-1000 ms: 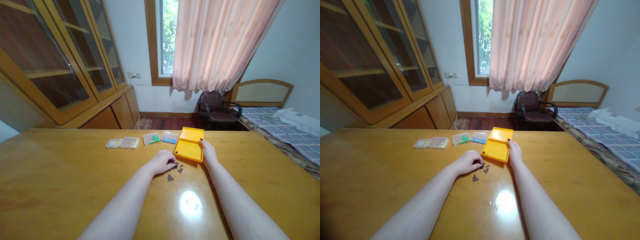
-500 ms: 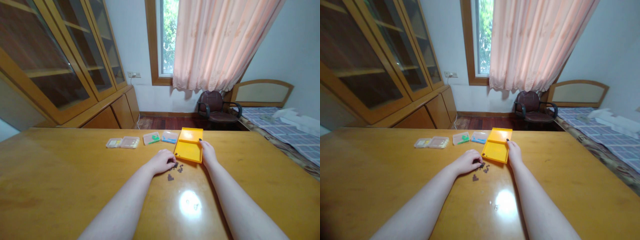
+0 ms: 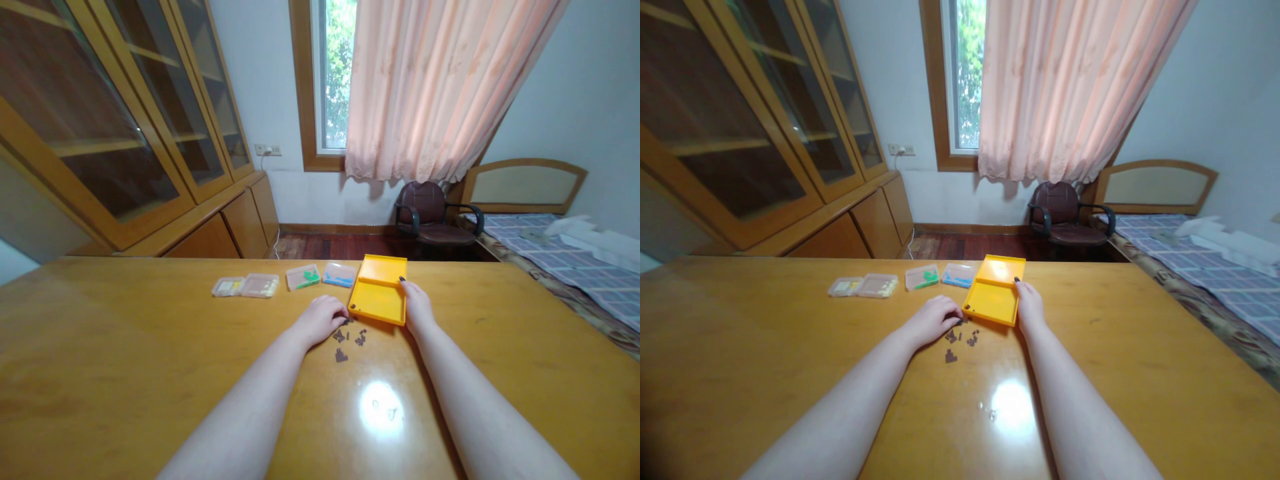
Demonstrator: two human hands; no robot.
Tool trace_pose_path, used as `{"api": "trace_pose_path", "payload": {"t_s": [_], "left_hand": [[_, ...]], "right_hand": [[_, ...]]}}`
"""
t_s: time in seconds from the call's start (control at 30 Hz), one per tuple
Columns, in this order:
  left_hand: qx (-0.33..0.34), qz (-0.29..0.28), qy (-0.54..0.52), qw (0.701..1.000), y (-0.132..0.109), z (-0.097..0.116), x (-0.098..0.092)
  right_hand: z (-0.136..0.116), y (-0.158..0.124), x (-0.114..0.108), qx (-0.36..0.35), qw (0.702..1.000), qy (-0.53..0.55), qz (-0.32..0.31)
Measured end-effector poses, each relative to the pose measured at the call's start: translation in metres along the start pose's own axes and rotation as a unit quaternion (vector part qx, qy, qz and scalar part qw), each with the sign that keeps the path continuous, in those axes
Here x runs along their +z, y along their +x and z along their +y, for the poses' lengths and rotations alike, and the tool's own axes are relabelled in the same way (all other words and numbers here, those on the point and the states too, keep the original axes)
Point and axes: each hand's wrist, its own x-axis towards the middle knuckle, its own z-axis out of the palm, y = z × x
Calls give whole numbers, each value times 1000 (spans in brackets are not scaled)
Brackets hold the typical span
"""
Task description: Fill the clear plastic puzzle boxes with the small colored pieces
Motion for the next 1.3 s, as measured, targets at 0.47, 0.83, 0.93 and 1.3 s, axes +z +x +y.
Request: {"api": "trace_pose_path", "payload": {"t_s": [0.47, 0.83, 0.93, 1.3], "left_hand": [[-7, 4, 32, 999, 0, 0, 0], [0, 13, 37, 999, -3, 3, -4], [-3, 4, 36, 999, -2, 2, -3], [6, 12, 42, 999, -2, 0, -1]], "right_hand": [[-4, -4, 2, 1, 1000, -8, -1], [0, -1, 0, 0, 1000, -7, 2], [-2, -2, 1, 0, 1000, -5, 6], [-6, -6, 3, -4, 1000, -7, 6]]}}
